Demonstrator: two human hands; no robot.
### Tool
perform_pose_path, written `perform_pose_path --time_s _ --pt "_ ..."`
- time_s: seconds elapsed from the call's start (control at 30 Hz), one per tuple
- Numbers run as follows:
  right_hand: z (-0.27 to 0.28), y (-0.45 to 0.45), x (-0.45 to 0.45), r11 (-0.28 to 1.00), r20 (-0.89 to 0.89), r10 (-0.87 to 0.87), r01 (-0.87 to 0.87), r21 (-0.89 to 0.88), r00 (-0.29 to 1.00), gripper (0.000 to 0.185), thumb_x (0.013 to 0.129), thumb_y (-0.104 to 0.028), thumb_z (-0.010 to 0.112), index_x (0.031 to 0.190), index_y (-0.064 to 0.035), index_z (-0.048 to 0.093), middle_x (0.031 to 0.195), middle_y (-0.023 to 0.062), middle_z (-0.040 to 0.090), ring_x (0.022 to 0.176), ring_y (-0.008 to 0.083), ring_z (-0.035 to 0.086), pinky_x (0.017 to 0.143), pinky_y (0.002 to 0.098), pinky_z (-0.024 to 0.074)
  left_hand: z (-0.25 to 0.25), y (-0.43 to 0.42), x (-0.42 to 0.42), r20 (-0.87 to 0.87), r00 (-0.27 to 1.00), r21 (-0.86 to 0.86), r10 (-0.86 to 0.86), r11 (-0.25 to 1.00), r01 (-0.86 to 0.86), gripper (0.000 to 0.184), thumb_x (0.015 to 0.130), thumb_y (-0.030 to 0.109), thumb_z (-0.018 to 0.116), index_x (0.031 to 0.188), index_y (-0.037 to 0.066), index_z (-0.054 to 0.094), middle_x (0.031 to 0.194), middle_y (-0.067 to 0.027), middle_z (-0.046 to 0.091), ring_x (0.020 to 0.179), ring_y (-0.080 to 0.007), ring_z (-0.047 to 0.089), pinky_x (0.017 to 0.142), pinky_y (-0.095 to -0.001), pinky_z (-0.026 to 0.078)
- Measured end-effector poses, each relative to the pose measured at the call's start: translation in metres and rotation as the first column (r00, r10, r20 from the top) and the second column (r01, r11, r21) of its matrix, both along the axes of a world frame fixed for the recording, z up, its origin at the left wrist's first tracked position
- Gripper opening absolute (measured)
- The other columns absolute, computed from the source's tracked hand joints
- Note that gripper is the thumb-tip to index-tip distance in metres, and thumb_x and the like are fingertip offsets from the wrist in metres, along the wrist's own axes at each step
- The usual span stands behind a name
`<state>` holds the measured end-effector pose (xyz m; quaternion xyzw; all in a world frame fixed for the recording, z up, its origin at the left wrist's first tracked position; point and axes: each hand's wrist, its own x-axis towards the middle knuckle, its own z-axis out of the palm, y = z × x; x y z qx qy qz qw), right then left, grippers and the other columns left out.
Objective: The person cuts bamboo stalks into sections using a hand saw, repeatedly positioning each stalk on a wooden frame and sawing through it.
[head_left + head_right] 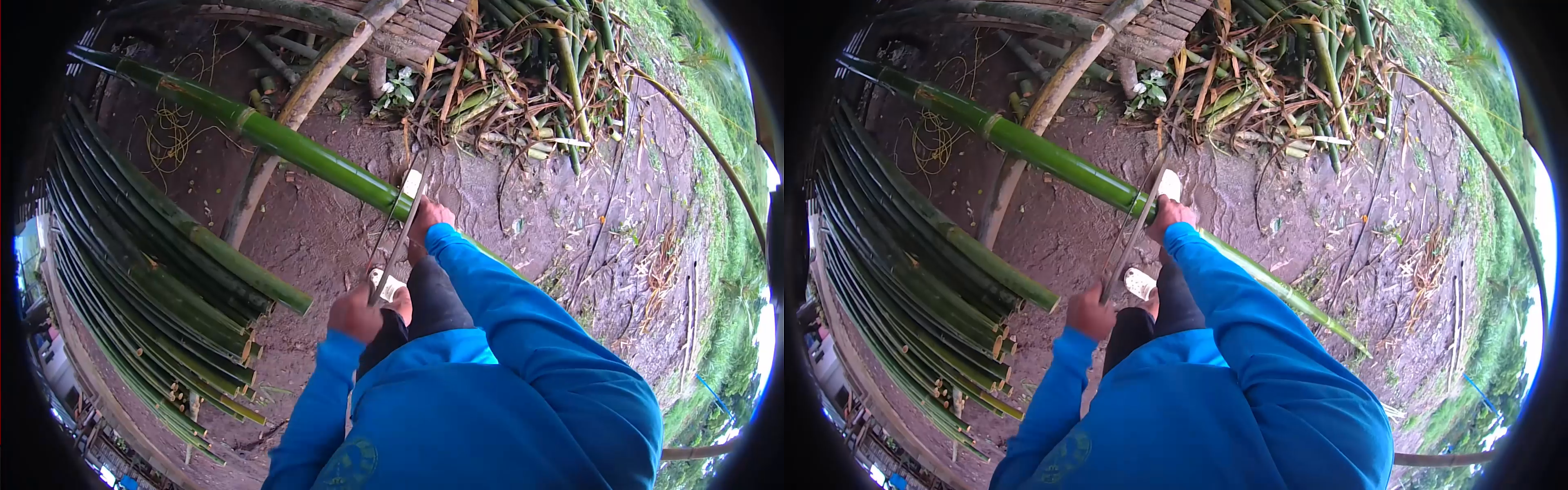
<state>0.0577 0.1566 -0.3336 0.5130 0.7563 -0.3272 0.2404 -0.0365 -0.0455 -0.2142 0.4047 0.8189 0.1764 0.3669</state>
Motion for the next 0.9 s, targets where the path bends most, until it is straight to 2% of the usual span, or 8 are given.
perform_pose_path --time_s 0.1,0.33,0.5,0.6,0.67,0.77,0.83,0.9 --pt "0.002 0.003 0.003 1.000 -0.003 0.025 -0.025 0.007 1.000 0.039 0.065 -0.026 0.065 0.099 -0.0089 0.056 0.093 0.0184 0.066 0.089 0.0340 0.064 0.080 0.0421 0.0499 -0.040 0.046 0.002 -0.040 0.999 0.029 -0.028 0.999 0.030 0.016 0.066 0.006 0.056 0.082 0.001 0.058 0.069 -0.0254 0.058 0.064 -0.0434 0.058 0.057 -0.0518 0.045" --pt "-0.002 -0.015 0.005 0.998 -0.044 0.016 -0.014 0.053 0.999 0.037 0.066 -0.020 0.063 0.099 -0.0064 0.055 0.094 0.0191 0.064 0.089 0.0343 0.063 0.079 0.0425 0.0501 0.063 -0.029 0.008 0.012 1.000 -0.087 0.008 0.996 -0.007 0.011 0.066 0.007 0.058 0.076 0.002 0.057 0.066 -0.0248 0.058 0.063 -0.0429 0.059 0.055 -0.0533 0.044" --pt "-0.008 -0.001 0.006 1.000 -0.027 -0.006 0.005 -0.009 1.000 0.038 0.065 -0.018 0.063 0.100 -0.0061 0.055 0.097 0.0191 0.063 0.090 0.0350 0.063 0.080 0.0430 0.0501 -0.035 0.066 0.007 -0.077 0.995 -0.098 -0.059 0.994 0.051 0.023 0.072 0.010 0.054 0.092 0.001 0.058 0.072 -0.0239 0.061 0.067 -0.0430 0.060 0.060 -0.0527 0.047" --pt "0.001 0.002 0.003 0.999 -0.043 0.000 -0.002 -0.037 0.999 0.040 0.065 -0.019 0.064 0.102 -0.0066 0.057 0.102 0.0194 0.061 0.093 0.0352 0.062 0.081 0.0430 0.0496 -0.010 0.045 0.003 -0.048 0.998 -0.108 -0.039 0.994 0.034 0.022 0.072 0.010 0.056 0.091 0.001 0.058 0.073 -0.0237 0.062 0.069 -0.0431 0.060 0.061 -0.0528 0.047" --pt "0.000 -0.009 0.006 0.999 -0.025 -0.016 0.015 -0.046 1.000 0.041 0.065 -0.020 0.065 0.103 -0.0069 0.057 0.104 0.0193 0.059 0.094 0.0356 0.062 0.081 0.0432 0.0495 0.047 0.006 0.015 -0.035 0.998 -0.193 -0.048 0.980 0.040 0.022 0.071 0.011 0.057 0.091 0.002 0.058 0.072 -0.0240 0.061 0.067 -0.0434 0.060 0.061 -0.0529 0.047" --pt "0.001 -0.013 0.004 1.000 -0.036 0.022 -0.023 -0.017 0.999 0.042 0.066 -0.024 0.065 0.103 -0.0066 0.055 0.092 0.0195 0.064 0.089 0.0368 0.063 0.078 0.0444 0.0499 0.076 -0.032 0.017 -0.022 0.998 -0.259 -0.057 0.965 0.050 0.022 0.071 0.011 0.058 0.091 0.002 0.058 0.070 -0.0246 0.060 0.066 -0.0427 0.060 0.060 -0.0527 0.047" --pt "-0.004 -0.012 0.005 0.999 -0.038 0.035 -0.035 -0.012 0.999 0.044 0.066 -0.025 0.065 0.103 -0.0063 0.053 0.088 0.0205 0.065 0.087 0.0370 0.063 0.079 0.0450 0.0492 0.056 -0.016 0.013 -0.036 0.997 -0.249 -0.066 0.967 0.055 0.022 0.071 0.011 0.059 0.091 0.002 0.057 0.070 -0.0246 0.061 0.067 -0.0423 0.061 0.060 -0.0524 0.048" --pt "-0.011 -0.026 0.011 0.999 -0.073 0.034 -0.036 -0.024 0.997 0.045 0.065 -0.027 0.066 0.104 -0.0067 0.053 0.089 0.0206 0.065 0.087 0.0371 0.063 0.079 0.0450 0.0493 -0.005 0.036 0.006 -0.049 0.996 -0.203 -0.069 0.977 0.058 0.023 0.070 0.011 0.059 0.092 0.001 0.057 0.070 -0.0243 0.061 0.067 -0.0426 0.061 0.060 -0.0521 0.048"
